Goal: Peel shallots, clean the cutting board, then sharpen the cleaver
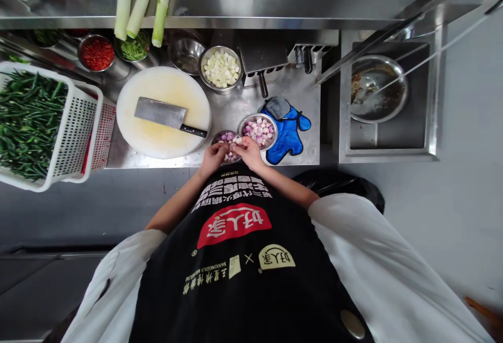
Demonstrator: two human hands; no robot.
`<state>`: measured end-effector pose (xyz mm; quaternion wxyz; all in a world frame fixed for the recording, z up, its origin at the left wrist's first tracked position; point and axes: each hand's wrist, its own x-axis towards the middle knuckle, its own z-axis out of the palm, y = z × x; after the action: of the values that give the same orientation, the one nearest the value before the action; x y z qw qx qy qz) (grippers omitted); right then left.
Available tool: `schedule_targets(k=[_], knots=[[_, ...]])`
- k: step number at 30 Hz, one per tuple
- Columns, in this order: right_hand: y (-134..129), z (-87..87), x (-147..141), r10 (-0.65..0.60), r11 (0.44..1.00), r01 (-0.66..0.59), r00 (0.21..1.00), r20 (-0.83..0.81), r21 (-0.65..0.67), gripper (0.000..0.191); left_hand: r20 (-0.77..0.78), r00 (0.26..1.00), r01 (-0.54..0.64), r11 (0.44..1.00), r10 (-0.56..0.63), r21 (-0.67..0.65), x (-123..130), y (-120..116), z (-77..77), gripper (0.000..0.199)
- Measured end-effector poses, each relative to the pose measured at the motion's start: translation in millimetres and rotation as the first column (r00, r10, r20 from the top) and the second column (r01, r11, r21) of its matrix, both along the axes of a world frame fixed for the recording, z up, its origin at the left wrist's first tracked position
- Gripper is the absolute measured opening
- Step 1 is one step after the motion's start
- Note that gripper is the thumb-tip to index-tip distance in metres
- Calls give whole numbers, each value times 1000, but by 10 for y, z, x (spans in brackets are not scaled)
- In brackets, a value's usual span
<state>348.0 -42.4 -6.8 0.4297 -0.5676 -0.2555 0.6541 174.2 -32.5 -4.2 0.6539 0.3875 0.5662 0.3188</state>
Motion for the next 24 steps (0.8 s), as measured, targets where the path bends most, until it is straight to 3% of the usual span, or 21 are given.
schedule_targets(k=[7, 10, 13, 17, 24], knots=[[21, 16, 68, 44, 999, -45, 994, -98, -11, 63, 31, 999, 25, 1000, -24, -8, -36, -56, -12, 37], [7, 0, 37, 44, 998, -49, 992, -119, -33, 63, -138, 990, 17, 992, 0, 125, -13, -35, -7, 23], [-10, -34, -48, 54, 996, -58, 995, -80, -62, 56, -338, 941, 98, 970, -18, 222, 3, -2, 18, 14], [17, -127, -143, 98, 989, -102, 994, -39, -109, 42, -423, 903, 193, 948, -71, 252, 7, 25, 20, 10], [60, -322, -286, 215, 973, -206, 973, 87, -107, 22, -472, 880, 73, 972, 44, 225, -61, 6, -90, 7]])
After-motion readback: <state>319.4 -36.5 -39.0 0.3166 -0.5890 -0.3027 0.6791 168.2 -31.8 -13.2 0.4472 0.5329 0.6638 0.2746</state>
